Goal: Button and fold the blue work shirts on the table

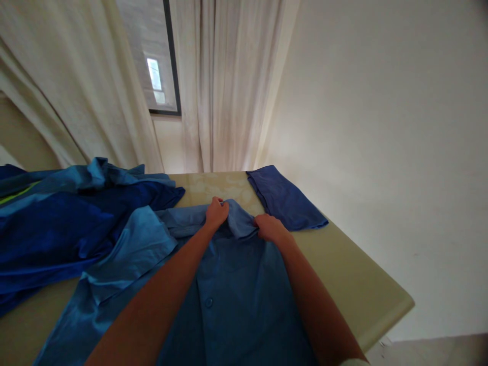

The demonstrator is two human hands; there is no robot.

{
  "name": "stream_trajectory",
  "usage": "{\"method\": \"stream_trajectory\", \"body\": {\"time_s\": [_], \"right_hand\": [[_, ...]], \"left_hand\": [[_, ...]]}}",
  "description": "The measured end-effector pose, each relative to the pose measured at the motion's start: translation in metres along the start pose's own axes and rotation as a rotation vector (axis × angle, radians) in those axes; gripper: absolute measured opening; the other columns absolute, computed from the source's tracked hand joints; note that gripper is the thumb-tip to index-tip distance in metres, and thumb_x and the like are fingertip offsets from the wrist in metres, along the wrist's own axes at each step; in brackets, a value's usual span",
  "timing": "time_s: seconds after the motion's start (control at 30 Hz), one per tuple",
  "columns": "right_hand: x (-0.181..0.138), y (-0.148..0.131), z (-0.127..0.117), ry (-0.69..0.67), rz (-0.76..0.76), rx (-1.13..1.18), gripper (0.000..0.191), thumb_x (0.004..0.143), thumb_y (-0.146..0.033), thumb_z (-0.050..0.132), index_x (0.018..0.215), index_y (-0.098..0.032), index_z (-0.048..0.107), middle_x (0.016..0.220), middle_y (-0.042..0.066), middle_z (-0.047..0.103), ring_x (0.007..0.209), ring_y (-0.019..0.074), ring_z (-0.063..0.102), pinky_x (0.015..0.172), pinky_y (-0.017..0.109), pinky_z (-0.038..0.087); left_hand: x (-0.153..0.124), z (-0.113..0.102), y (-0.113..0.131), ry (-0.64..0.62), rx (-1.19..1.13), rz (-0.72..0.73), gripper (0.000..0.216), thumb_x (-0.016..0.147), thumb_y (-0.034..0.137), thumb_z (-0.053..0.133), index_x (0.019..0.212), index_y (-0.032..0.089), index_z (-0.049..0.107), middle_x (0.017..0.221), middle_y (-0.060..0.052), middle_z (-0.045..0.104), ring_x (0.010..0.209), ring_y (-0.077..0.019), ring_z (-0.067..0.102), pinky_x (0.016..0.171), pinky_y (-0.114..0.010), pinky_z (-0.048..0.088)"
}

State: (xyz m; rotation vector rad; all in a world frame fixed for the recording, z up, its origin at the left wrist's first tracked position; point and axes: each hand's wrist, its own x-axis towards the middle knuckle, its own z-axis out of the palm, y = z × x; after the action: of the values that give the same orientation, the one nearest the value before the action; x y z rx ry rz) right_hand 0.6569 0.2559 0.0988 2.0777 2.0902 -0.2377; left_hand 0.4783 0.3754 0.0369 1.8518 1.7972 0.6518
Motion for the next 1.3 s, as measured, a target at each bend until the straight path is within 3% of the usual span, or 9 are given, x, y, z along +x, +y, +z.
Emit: {"method": "stream_trajectory", "body": {"time_s": [0.2,0.47,0.6,0.73,0.9,1.03,1.13,1.23,1.3], "right_hand": [[0.001,0.004,0.003,-0.038,-0.036,0.016,0.039,0.079,-0.006,0.065,0.113,-0.023,0.076,0.117,0.012,0.075,0.107,0.0292,0.073,0.082,0.032,0.055],[0.006,0.014,0.006,-0.087,-0.041,0.060,0.039,0.068,-0.008,0.072,0.104,-0.022,0.078,0.107,0.011,0.078,0.093,0.0283,0.075,0.073,0.030,0.055],[0.005,0.022,-0.003,-0.061,-0.094,0.137,0.027,0.077,-0.017,0.070,0.101,-0.021,0.081,0.100,0.007,0.079,0.091,0.0231,0.074,0.073,0.026,0.052],[0.007,0.023,-0.003,-0.112,-0.089,0.185,0.030,0.072,-0.013,0.074,0.099,-0.021,0.082,0.093,0.005,0.080,0.086,0.0222,0.074,0.071,0.025,0.050],[0.006,0.023,0.000,-0.210,-0.096,0.181,0.039,0.064,-0.005,0.081,0.099,-0.022,0.080,0.091,0.003,0.079,0.085,0.0226,0.074,0.064,0.024,0.049],[0.002,0.022,-0.008,-0.075,-0.142,0.243,0.047,0.071,-0.034,0.091,0.114,-0.020,0.075,0.103,0.007,0.078,0.091,0.0246,0.073,0.075,0.028,0.053],[0.007,0.006,0.001,0.159,-0.191,0.293,0.052,0.095,-0.056,0.069,0.130,-0.017,0.068,0.119,0.013,0.074,0.110,0.0269,0.069,0.094,0.033,0.052],[0.020,-0.018,0.031,0.314,-0.180,0.229,0.069,0.105,-0.064,0.047,0.155,-0.017,0.048,0.155,0.019,0.052,0.143,0.0328,0.048,0.116,0.045,0.038],[0.028,-0.030,0.054,0.302,-0.162,0.180,0.077,0.105,-0.070,0.039,0.165,-0.021,0.033,0.168,0.017,0.033,0.154,0.0343,0.032,0.123,0.051,0.028]], "left_hand": [[-0.008,-0.010,-0.002,-0.018,0.066,0.178,0.037,0.094,0.022,0.049,0.130,0.024,0.060,0.108,-0.013,0.077,0.104,-0.0270,0.072,0.091,-0.036,0.051],[-0.001,-0.021,-0.029,-0.015,0.099,0.176,0.030,0.102,0.025,0.044,0.128,0.022,0.059,0.116,-0.015,0.075,0.111,-0.0262,0.070,0.096,-0.037,0.050],[-0.005,-0.017,-0.021,-0.002,0.077,0.200,0.037,0.102,0.039,0.050,0.134,0.021,0.054,0.104,-0.012,0.076,0.105,-0.0265,0.072,0.093,-0.037,0.051],[-0.007,-0.016,-0.011,-0.065,-0.051,0.268,0.044,0.097,0.033,0.060,0.139,0.022,0.052,0.101,-0.008,0.074,0.102,-0.0235,0.072,0.094,-0.035,0.052],[-0.010,-0.023,-0.016,-0.174,-0.157,0.155,0.041,0.099,0.031,0.053,0.138,0.017,0.052,0.107,-0.013,0.074,0.082,-0.0206,0.074,0.075,-0.032,0.059],[-0.033,-0.032,-0.023,-0.417,-0.310,0.113,0.087,0.088,0.035,0.072,0.161,0.024,0.025,0.123,-0.016,0.074,0.080,-0.0223,0.076,0.063,-0.029,0.060],[-0.057,-0.042,-0.026,-0.628,-0.333,0.059,0.112,0.085,0.026,0.071,0.167,0.023,-0.005,0.102,-0.011,0.079,0.072,-0.0228,0.077,0.063,-0.030,0.060],[-0.080,-0.064,-0.038,-0.681,-0.231,0.132,0.108,0.088,0.034,0.068,0.168,0.022,-0.003,0.084,-0.004,0.078,0.058,-0.0217,0.073,0.058,-0.031,0.057],[-0.094,-0.086,-0.057,-0.636,-0.184,0.261,0.090,0.091,0.045,0.063,0.167,0.027,0.018,0.084,-0.002,0.077,0.058,-0.0206,0.071,0.060,-0.031,0.056]]}}
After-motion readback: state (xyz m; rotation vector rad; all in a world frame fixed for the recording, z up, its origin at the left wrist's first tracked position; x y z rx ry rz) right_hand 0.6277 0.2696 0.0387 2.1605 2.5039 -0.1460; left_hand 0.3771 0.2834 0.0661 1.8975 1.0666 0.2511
